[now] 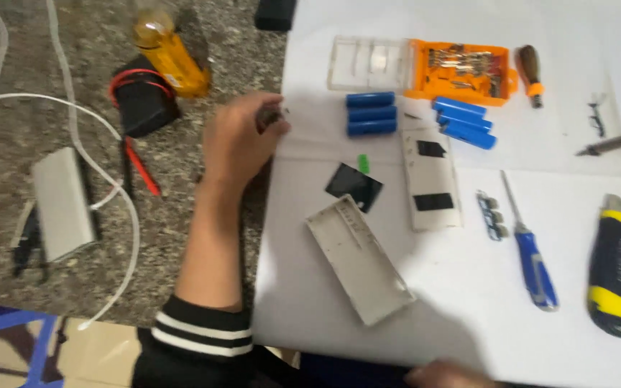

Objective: Inspecting and assembling a portable power bank by prying the case and inserting batteries.

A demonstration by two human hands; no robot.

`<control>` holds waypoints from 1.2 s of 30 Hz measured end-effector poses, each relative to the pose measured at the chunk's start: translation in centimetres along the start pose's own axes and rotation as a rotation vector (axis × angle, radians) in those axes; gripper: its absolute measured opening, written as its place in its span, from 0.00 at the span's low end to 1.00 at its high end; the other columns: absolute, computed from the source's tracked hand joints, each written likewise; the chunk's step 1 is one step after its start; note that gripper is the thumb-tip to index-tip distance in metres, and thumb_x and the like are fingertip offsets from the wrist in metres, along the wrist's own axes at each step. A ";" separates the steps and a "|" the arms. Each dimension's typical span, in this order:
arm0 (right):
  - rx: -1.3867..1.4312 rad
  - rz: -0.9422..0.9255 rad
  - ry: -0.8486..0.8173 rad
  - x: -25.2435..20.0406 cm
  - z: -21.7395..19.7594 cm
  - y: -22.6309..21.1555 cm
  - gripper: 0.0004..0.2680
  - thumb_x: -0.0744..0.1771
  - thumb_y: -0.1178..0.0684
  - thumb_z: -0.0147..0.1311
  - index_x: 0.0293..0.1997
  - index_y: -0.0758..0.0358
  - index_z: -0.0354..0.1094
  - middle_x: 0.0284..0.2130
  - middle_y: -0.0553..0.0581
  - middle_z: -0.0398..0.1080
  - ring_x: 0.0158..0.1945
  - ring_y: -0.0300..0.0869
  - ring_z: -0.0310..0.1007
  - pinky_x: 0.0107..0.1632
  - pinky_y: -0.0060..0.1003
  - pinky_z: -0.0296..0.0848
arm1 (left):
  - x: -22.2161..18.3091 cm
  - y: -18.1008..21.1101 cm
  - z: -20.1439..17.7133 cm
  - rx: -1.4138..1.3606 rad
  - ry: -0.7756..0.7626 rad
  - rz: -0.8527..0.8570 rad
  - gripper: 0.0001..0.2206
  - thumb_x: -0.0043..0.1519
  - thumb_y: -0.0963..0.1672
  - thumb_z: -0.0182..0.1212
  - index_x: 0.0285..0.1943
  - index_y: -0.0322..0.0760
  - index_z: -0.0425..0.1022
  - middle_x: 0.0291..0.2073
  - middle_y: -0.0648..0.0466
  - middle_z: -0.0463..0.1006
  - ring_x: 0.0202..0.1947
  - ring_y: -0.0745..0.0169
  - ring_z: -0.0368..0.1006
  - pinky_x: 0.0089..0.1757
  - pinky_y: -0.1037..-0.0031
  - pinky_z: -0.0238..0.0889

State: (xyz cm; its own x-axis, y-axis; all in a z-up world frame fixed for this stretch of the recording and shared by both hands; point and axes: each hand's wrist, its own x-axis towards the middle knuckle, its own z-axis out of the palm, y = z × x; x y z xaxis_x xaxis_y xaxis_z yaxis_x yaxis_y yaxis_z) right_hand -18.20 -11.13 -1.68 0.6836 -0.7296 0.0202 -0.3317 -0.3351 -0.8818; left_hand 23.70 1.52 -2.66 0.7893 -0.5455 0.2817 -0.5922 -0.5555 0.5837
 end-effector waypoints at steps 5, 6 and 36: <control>-0.065 0.217 0.450 4.0 -2.7 -5.6 0.08 0.74 0.58 0.49 0.36 0.65 0.68 0.18 0.53 0.61 0.15 0.33 0.46 0.21 0.26 0.44 | -0.2 0.6 1.4 0.087 0.060 -0.110 0.12 0.58 0.46 0.73 0.51 0.50 0.85 0.36 0.66 0.86 0.39 0.67 0.81 0.37 0.63 0.72; -0.073 0.217 0.456 4.7 -3.4 -3.5 0.08 0.74 0.58 0.49 0.36 0.65 0.68 0.18 0.53 0.61 0.15 0.33 0.46 0.21 0.26 0.44 | -0.2 0.8 1.6 0.077 0.057 -0.108 0.12 0.58 0.46 0.73 0.51 0.50 0.85 0.36 0.66 0.86 0.39 0.67 0.81 0.37 0.63 0.72; -0.811 -0.531 0.361 12.8 0.0 1.6 0.09 0.70 0.55 0.68 0.55 0.58 0.83 0.49 0.65 0.79 0.61 0.56 0.77 0.76 0.66 0.41 | 0.6 -0.6 3.6 -0.093 0.227 0.288 0.09 0.59 0.34 0.73 0.47 0.26 0.84 0.36 0.46 0.86 0.36 0.57 0.84 0.40 0.70 0.76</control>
State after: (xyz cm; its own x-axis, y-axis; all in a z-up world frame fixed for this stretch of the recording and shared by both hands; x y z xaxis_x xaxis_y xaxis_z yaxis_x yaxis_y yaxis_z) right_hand -10.03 -21.00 -2.84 0.6784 -0.4606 0.5724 -0.4742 -0.8696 -0.1377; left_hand 23.97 -0.76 -5.58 0.6149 -0.5122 0.5996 -0.7858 -0.3346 0.5201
